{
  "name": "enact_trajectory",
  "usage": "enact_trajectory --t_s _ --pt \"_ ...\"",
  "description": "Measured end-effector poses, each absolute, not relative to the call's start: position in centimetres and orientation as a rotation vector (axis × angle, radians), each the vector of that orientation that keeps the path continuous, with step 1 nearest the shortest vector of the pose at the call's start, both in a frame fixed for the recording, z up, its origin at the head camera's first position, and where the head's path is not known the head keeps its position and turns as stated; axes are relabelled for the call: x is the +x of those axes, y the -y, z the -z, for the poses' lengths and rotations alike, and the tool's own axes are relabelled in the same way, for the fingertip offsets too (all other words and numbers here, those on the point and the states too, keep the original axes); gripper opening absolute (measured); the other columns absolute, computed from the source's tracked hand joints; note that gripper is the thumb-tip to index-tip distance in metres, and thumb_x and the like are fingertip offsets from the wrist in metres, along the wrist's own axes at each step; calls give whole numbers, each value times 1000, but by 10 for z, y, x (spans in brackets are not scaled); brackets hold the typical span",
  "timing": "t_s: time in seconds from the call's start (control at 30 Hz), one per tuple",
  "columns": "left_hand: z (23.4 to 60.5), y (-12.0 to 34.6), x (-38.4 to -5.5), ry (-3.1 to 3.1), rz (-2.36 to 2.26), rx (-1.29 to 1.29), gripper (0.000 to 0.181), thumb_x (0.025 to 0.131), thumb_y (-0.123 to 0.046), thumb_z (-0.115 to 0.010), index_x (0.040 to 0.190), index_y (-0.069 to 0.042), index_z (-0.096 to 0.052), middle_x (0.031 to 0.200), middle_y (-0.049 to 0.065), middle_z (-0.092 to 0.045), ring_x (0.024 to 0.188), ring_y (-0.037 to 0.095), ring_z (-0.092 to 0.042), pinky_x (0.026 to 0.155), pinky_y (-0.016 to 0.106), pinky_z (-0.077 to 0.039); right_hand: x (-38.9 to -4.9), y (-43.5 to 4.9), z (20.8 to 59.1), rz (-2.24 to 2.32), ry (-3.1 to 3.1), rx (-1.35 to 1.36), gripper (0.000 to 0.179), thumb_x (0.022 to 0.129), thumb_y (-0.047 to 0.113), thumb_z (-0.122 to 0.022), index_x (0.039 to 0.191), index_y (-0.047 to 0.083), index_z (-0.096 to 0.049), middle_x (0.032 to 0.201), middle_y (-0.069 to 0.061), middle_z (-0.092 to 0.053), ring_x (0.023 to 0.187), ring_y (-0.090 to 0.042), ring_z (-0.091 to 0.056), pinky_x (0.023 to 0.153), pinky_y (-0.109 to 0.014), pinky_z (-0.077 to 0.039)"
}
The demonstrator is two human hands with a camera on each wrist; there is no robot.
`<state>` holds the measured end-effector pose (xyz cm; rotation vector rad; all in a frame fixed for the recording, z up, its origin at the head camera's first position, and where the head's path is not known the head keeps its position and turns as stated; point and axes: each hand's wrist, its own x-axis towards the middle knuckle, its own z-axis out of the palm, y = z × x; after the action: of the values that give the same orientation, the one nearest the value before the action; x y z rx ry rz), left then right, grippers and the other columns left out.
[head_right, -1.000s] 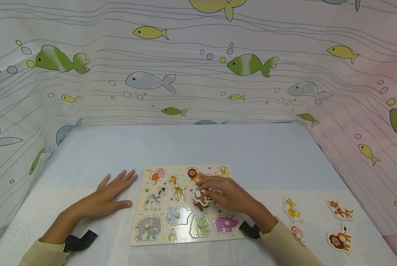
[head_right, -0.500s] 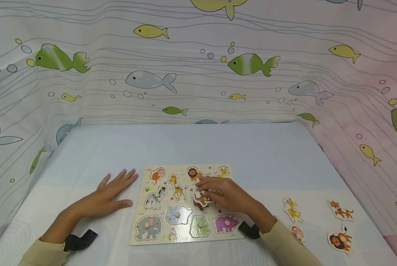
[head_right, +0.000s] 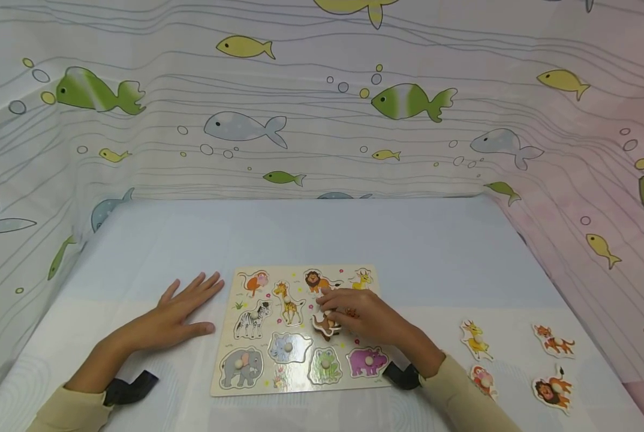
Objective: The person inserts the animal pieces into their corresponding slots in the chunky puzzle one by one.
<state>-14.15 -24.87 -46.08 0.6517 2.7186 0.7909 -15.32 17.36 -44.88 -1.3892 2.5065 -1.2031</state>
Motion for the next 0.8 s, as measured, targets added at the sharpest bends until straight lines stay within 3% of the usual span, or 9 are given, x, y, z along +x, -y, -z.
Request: enact_trajectory --t_s 0.8 --pt "463 250 -144 -2699 -778 641 88 88 -55 -67 159 -19 -29 167 10 -21 156 40 -8 120 64 9 -155 -175 461 1058 -2530 -1344 25 93 12 -69 117 8 -74 129 -6 -70 129 -29 -59 101 -34 -53"
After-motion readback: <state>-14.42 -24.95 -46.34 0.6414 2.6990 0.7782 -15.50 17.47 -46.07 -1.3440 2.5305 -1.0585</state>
